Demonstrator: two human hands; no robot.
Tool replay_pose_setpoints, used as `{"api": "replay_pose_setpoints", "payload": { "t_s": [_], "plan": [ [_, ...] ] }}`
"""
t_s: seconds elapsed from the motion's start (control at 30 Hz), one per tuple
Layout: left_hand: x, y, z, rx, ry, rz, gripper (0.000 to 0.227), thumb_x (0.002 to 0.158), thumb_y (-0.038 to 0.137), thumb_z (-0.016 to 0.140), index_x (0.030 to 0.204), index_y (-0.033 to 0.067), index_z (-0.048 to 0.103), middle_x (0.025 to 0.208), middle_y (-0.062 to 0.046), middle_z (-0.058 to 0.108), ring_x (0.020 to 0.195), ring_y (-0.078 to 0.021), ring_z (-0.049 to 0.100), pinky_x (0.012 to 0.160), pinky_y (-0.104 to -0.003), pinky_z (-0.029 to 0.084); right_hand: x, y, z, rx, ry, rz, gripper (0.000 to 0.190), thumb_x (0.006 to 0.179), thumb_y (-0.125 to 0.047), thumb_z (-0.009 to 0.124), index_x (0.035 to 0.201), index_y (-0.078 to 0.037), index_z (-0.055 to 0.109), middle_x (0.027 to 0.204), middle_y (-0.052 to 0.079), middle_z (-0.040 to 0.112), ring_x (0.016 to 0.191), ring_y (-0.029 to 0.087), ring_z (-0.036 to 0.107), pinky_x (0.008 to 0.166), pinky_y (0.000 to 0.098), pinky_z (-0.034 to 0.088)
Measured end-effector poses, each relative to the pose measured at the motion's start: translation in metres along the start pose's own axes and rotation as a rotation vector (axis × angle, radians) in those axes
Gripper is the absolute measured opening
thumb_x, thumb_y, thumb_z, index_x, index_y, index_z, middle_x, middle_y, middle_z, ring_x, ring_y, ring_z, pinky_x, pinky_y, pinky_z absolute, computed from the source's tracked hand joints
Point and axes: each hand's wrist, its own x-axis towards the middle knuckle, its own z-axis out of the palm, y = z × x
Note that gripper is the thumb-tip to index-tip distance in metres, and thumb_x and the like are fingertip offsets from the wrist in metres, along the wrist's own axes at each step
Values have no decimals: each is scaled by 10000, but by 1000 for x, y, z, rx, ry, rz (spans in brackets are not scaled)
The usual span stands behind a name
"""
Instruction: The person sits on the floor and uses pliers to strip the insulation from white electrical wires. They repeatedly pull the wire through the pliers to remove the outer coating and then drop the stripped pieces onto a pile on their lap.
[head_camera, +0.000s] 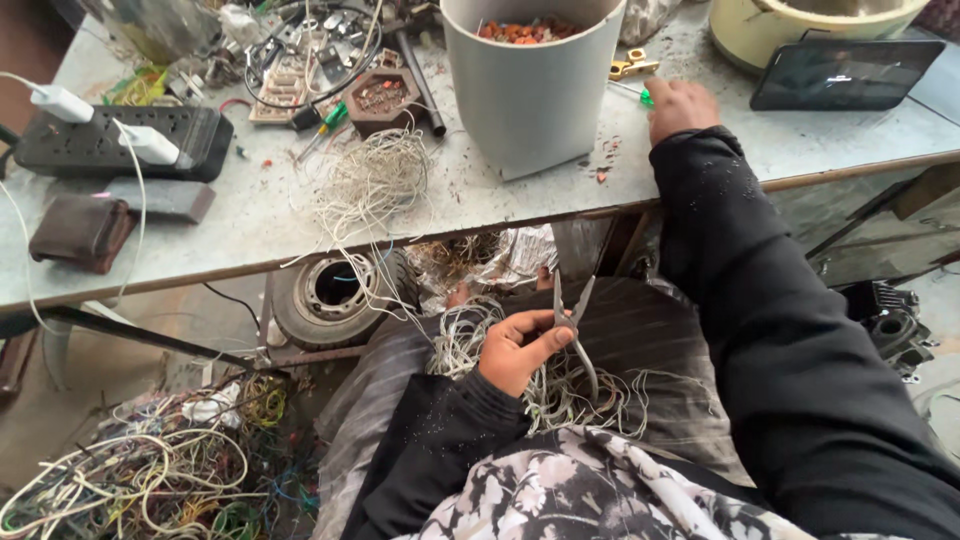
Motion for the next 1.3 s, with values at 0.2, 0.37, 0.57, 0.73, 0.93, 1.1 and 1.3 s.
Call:
{"api": "replay_pose_setpoints", "payload": {
  "t_s": [0.2,0.37,0.57,0.73,0.93,1.1,1.3],
  "plan": [
    [-1,2,0,-30,-19,-16,282,941,72,756,1192,-51,716,1082,-90,767,994,-120,705,943,-263,558,-16,-11,-27,-42,-117,126,191,902,-85,633,1060,-82,742,1068,205,649,1013,417,629,899,480,519],
    [-6,10,5,-58,-48,-23,286,941,88,759,1195,-37,716,1079,-93,771,994,-136,716,933,-269,573,-75,-83,-124,333,7,94,256,1051,-74,551,1275,-94,675,1130,158,663,1025,346,642,899,437,517],
    [-9,11,13,-127,-79,-77,284,947,136,767,1187,-4,704,1047,-47,757,825,-38,639,677,-181,476,-162,-156,-211,881,-430,284,302,995,-57,631,1297,-57,637,893,68,540,766,149,486,669,271,409],
    [-20,17,23,-190,-165,-161,262,957,186,769,1144,13,709,975,-56,772,594,-12,508,506,-192,350,-202,-173,-225,903,-328,63,262,965,-28,647,1227,-23,630,990,85,625,898,148,609,793,269,493],
    [-28,23,29,-365,-305,-272,195,952,171,746,1076,27,703,944,-58,775,516,-2,447,457,-190,328,-208,-174,-221,830,-195,52,291,962,55,598,1245,1,638,1113,135,674,1005,216,633,886,310,514],
    [-39,26,37,-336,-367,-284,195,986,139,747,1130,12,710,916,-54,727,565,-23,485,478,-194,337,-224,-173,-241,969,-190,175,283,968,81,548,1227,4,633,1127,119,670,968,161,668,866,254,545],
    [-47,24,42,-283,-427,-289,182,978,135,745,1100,15,684,982,-98,756,556,-24,474,483,-199,342,-224,-164,-220,1140,-168,457,267,1068,69,568,1318,8,640,1035,125,678,937,151,634,863,260,530]
  ]
}}
